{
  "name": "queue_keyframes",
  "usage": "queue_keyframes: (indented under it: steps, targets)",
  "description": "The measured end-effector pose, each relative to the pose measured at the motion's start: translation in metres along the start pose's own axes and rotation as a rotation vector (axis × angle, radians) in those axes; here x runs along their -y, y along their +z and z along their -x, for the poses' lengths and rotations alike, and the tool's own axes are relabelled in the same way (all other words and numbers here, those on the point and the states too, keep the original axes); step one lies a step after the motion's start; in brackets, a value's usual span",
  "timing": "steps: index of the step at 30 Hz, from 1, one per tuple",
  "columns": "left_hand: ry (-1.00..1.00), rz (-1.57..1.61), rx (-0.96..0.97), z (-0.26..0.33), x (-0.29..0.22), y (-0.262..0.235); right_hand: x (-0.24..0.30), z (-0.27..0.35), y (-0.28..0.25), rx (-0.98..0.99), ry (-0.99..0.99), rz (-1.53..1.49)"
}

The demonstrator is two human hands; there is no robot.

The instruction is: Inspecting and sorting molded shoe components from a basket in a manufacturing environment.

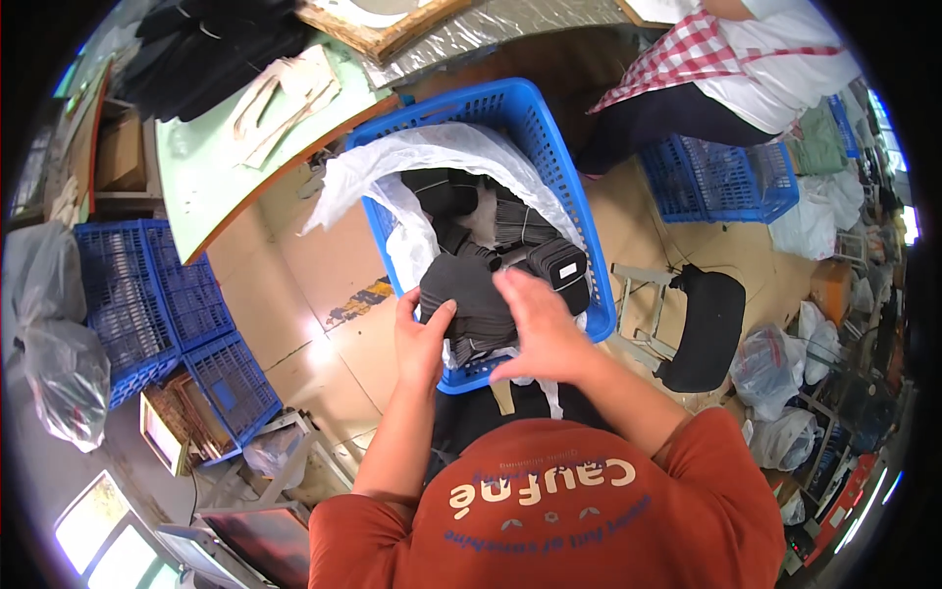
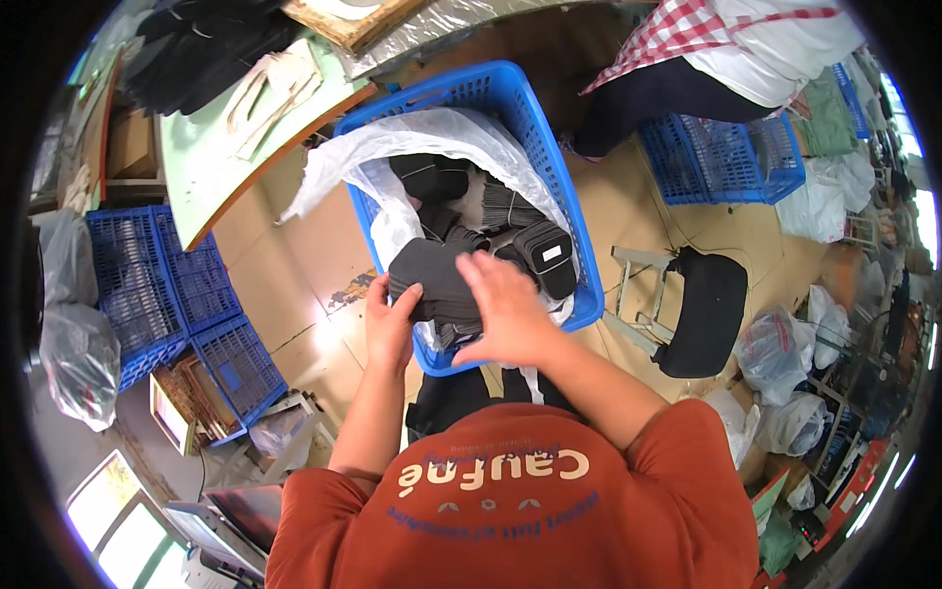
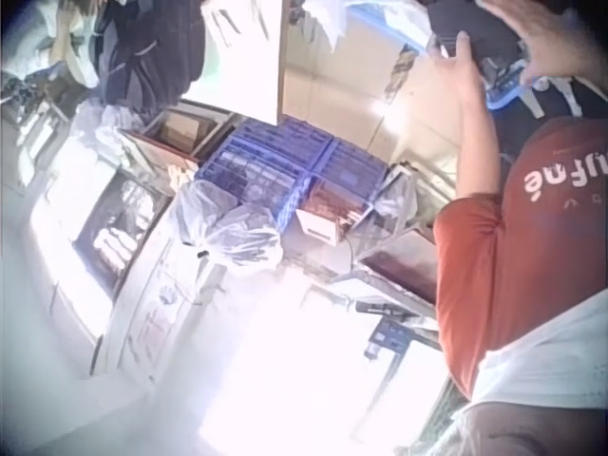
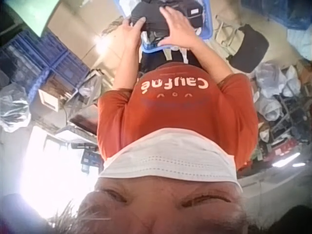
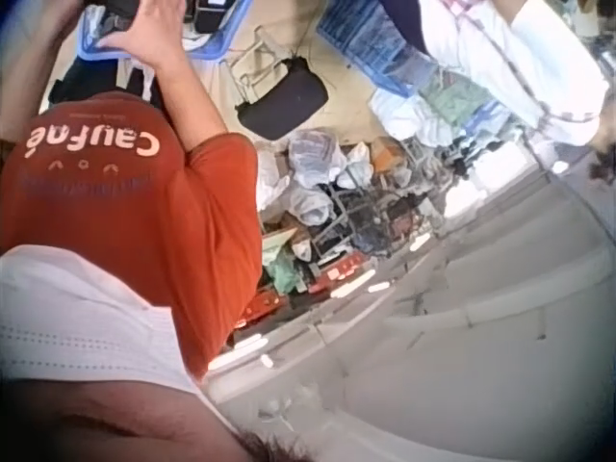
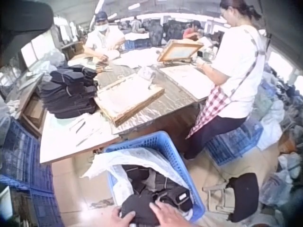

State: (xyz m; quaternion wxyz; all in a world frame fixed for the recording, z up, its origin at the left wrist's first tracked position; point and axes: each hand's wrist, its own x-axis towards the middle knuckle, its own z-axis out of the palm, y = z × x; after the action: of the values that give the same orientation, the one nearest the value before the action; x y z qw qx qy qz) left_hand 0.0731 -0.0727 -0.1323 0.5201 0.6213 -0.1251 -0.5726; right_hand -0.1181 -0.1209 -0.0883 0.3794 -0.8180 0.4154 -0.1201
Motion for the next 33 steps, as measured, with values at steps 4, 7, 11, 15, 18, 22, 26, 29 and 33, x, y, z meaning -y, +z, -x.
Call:
queue_keyframes:
  steps: [4,7,11,15,18,22,26,29,33]
  targets:
    - [0.083,0.062,-0.05,0.027,-0.027,0.018,0.012,0.0,0.023,-0.074,0.027,0.178]
    - [0.282,-0.366,0.068,0.039,-0.052,-0.001,0.0,-0.001,-0.007,-0.205,0.175,-0.507]
    - [0.72,-0.701,0.046,0.044,-0.086,-0.014,-0.007,0.007,-0.037,0.077,0.1,-0.894]
    - [0.575,-0.351,0.45,0.053,-0.094,0.005,0.001,0.019,-0.039,0.18,0.088,-1.265]
    - [0.442,-0.297,0.479,0.071,-0.098,0.027,-0.005,0.023,-0.039,0.24,0.122,-1.372]
    - [0.342,-0.591,0.43,0.074,-0.078,0.025,-0.01,0.033,-0.037,0.266,0.083,-1.05]
    - [0.301,-0.666,0.516,0.057,-0.031,0.026,-0.014,0.047,-0.01,0.177,0.209,-0.941]
    - [0.063,-0.21,0.683,0.017,0.011,0.023,-0.044,0.05,-0.005,0.035,0.568,-1.265]
    - [0.12,-0.462,0.201,-0.079,0.069,0.035,-0.087,0.037,-0.023,-0.121,0.599,-1.421]
